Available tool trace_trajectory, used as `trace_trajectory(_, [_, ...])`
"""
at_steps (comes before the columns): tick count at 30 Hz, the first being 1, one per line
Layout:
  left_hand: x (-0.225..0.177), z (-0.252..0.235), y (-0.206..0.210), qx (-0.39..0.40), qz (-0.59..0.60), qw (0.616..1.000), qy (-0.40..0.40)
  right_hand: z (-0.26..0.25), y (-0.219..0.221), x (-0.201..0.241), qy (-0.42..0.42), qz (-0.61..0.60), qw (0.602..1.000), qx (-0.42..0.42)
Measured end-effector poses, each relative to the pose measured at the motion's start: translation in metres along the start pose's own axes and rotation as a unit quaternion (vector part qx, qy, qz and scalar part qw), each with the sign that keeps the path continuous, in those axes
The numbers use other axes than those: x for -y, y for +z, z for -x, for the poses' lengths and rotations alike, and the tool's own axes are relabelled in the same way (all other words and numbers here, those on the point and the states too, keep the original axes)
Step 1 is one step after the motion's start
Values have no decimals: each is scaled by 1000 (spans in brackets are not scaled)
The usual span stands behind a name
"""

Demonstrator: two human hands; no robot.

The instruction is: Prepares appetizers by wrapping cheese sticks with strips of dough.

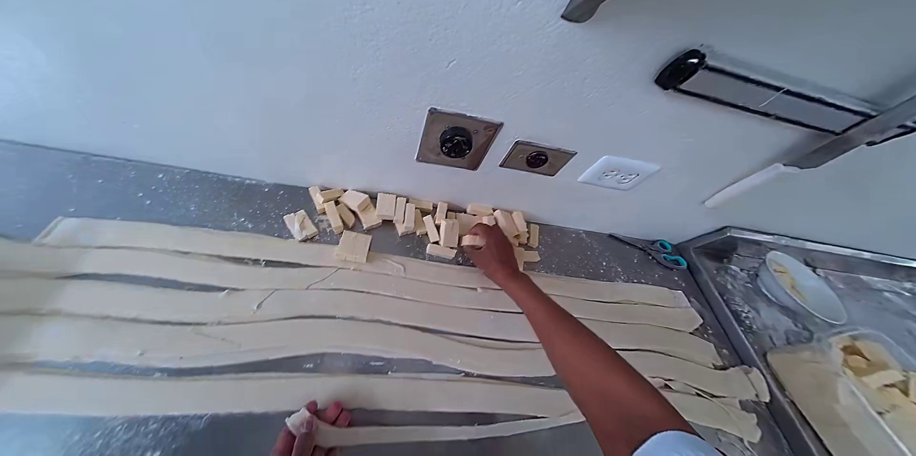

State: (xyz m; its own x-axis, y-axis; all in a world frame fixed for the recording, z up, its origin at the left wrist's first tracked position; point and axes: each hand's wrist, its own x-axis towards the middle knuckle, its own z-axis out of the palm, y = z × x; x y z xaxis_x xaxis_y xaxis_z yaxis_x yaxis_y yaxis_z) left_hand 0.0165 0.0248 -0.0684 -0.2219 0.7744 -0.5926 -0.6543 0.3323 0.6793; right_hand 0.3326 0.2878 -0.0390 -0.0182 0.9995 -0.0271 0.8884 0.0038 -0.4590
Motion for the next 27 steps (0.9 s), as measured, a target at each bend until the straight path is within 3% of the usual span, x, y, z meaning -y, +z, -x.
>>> trace_trajectory(4, [-12, 6, 11, -76, 0, 997, 1, 18, -15, 1, 10, 10, 1000, -16])
trace_trajectory(8, [-18, 4, -5, -76, -5, 997, 13, 38, -28, -6, -20, -4, 997, -80])
trace_trajectory(15, [-21, 1, -11, -93, 27, 995, 1, 47, -47, 6, 113, -36, 985, -125])
trace_trajectory(20, [-25, -1, -8, -97, 21, 995, 5, 65, -58, 30, 16, -89, 984, -153])
trace_trajectory(24, [-26, -4, -7, -98, 24, 995, 10, 153, -8, 94, -148, -145, 977, -41])
trace_trajectory(27, [-24, -5, -7, -104, 22, 994, 12, 221, 61, 146, -178, -171, 965, 88])
